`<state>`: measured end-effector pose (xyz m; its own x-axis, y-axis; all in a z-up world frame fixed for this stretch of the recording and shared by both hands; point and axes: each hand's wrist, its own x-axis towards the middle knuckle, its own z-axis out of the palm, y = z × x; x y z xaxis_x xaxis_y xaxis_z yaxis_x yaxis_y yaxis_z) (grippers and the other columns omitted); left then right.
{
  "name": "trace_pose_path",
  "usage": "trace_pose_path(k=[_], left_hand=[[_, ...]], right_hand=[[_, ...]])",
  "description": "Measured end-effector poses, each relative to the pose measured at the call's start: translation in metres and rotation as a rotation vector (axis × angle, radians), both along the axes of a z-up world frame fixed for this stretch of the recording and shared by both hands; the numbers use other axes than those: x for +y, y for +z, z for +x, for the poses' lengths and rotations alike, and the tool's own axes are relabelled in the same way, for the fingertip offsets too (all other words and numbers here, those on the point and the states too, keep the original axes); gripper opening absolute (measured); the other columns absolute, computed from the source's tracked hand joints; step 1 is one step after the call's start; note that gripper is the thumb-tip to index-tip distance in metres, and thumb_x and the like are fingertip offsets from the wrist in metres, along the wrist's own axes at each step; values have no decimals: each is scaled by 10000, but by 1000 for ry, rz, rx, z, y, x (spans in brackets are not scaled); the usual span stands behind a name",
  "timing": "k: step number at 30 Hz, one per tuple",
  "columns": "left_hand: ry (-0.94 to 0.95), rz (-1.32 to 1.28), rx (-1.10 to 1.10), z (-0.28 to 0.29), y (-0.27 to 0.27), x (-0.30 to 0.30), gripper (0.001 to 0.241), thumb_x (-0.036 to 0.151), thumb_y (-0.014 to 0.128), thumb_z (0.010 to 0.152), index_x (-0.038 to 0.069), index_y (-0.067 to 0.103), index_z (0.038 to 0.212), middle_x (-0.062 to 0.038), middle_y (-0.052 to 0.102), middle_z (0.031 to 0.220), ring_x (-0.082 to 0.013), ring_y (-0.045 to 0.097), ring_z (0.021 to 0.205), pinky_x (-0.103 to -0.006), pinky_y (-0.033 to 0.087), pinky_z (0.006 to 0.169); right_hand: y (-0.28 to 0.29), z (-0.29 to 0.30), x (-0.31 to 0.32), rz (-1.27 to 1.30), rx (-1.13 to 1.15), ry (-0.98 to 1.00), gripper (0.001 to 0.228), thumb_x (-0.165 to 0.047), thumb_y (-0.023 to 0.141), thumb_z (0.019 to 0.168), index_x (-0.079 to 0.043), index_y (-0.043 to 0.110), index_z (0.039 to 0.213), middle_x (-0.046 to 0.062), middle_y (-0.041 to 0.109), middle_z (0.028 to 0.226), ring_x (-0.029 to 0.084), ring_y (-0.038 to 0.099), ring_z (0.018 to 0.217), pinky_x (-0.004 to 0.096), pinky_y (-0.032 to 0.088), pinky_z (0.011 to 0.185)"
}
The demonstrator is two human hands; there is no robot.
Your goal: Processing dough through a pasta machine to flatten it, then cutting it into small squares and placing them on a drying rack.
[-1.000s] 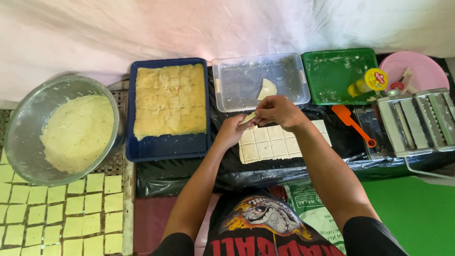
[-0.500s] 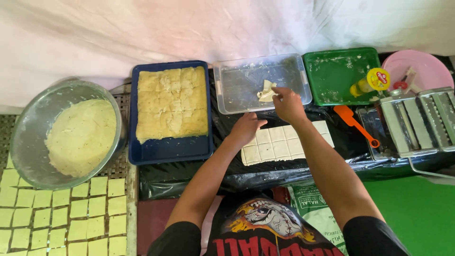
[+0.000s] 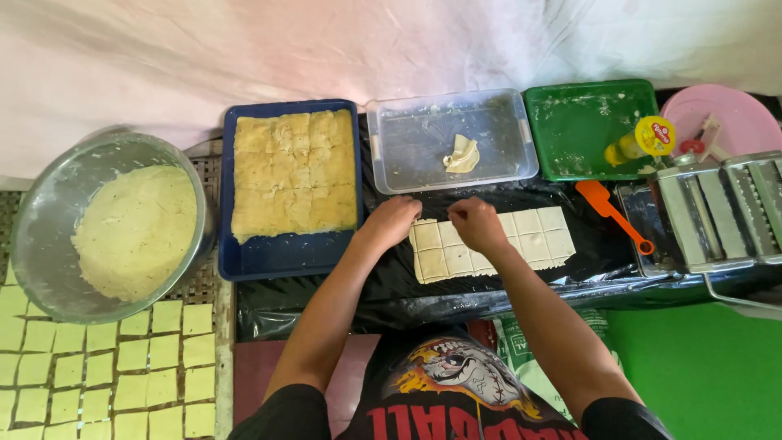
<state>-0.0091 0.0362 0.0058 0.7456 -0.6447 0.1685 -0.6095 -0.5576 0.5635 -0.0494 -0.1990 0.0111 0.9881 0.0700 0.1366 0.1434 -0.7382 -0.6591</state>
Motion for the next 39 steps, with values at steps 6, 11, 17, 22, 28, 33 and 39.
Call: trace_pose_path(k=[6,11,17,22,28,33,39], left_hand=[[83,64,17,-15,-21,9,30,1,611,826,-1,639,837,-227,699,877,-439,680,884,-541,539,737],[165,104,1,-33,-25,7,72,-10,587,828,-16,629,886,-246,691,860,-433,685,867,-536,550,751],[233,53,-43,-39,-28,5,158,-27,588,791,4,685,912,-222,689,916,-415,669,894,-497,557,795],[231,96,5,-37,-31,3,207,-23,596,785,17,721,945,-212,682,956,-403,659,938,-482,551,841],[262,76,26,-37,-31,3,242,-31,610,772,17,736,974,-223,674,969,-409,654,952,-481,548,849],[268,40,98,-35,-34,3,318,-5,620,844,66,748,1127,-218,663,953,-407,656,939,-499,539,836],[242,15,79,-37,-27,-1,220,19,657,846,92,791,1004,-218,657,977,-419,643,953,-500,541,828]], right_hand=[[-42,14,31,-126,4,91,113,-178,727,865,-102,798,909,175,685,884,369,660,917,469,539,839],[-53,15,39,-254,-73,88,117,-171,728,850,-65,770,827,211,666,891,404,642,928,495,525,854],[-61,27,43,-295,-14,74,137,-191,738,819,-55,748,808,210,676,917,407,634,960,489,513,895],[-65,32,40,-394,53,168,158,-220,728,849,-66,737,816,165,703,899,372,641,1018,495,478,956],[-11,28,56,-298,88,163,174,-208,726,855,-37,732,880,175,733,947,402,650,950,477,535,894],[32,31,59,182,393,79,191,-171,774,838,-22,729,949,112,787,852,194,765,791,324,605,725],[64,53,28,164,71,-41,178,-127,740,904,-74,787,1067,92,784,957,181,758,849,314,582,774]])
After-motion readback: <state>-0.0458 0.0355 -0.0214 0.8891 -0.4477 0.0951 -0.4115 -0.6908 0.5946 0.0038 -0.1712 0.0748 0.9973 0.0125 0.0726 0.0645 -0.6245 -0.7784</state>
